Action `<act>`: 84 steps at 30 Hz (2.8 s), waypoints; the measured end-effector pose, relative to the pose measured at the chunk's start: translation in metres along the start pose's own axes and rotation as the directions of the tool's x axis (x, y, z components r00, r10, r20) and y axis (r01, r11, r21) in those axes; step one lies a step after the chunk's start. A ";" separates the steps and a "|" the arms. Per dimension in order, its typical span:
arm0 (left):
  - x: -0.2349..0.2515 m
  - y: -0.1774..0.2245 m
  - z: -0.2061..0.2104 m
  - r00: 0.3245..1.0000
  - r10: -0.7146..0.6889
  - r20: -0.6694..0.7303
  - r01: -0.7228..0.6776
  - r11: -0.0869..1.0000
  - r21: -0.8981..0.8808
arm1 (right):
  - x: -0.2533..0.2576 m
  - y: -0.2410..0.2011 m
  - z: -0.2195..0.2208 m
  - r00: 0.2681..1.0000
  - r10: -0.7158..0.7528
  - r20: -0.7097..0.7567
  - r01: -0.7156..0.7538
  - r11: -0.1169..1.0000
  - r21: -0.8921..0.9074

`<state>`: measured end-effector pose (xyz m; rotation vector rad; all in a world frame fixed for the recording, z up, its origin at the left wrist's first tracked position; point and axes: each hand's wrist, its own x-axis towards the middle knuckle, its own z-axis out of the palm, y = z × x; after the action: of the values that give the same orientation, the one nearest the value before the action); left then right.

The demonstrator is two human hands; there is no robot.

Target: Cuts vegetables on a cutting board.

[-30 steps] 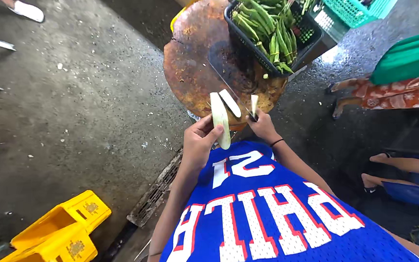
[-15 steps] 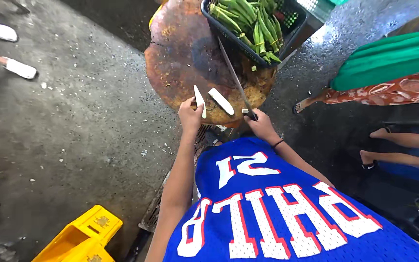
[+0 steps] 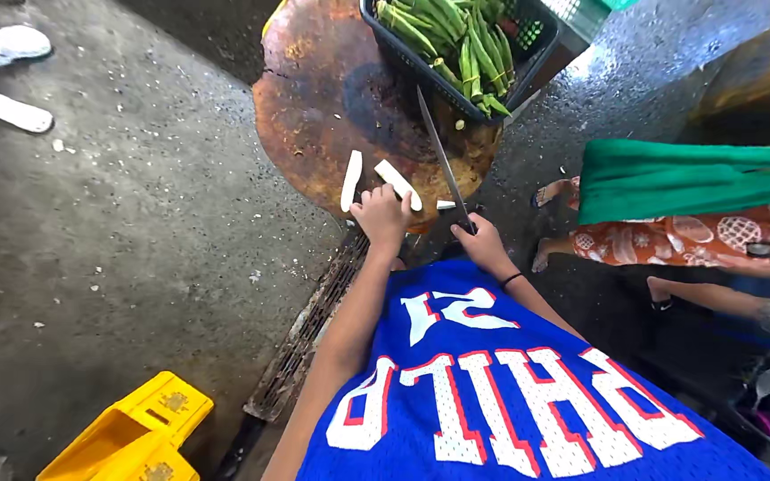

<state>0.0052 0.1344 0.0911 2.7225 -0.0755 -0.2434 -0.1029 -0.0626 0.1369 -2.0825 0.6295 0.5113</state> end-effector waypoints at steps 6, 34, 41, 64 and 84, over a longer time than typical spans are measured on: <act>0.023 0.029 0.029 0.999 0.007 -0.051 -0.005 0.999 0.042 | 0.007 0.001 -0.010 1.000 -0.030 -0.006 0.030 1.000 0.008; -0.021 0.042 -0.042 0.983 0.065 0.169 0.002 0.931 -0.366 | 0.023 -0.060 -0.004 0.998 0.017 0.065 0.011 0.912 -0.410; -0.026 0.034 -0.054 0.981 0.186 0.060 -0.140 0.881 -0.452 | 0.024 -0.028 -0.017 0.995 0.075 -0.065 -0.097 0.872 -0.479; -0.030 -0.011 -0.031 0.918 -0.327 0.226 0.355 0.421 -0.835 | 0.042 0.046 0.015 0.999 -0.033 0.009 0.033 0.997 -0.074; 0.021 -0.094 -0.038 0.892 -0.365 0.266 0.448 0.790 -0.420 | 0.054 0.019 0.048 0.973 -0.212 0.096 0.208 0.977 0.048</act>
<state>0.0345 0.2332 0.0849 2.1900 0.4755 -0.5445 -0.0782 -0.0446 0.0688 -2.0442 0.3520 0.4751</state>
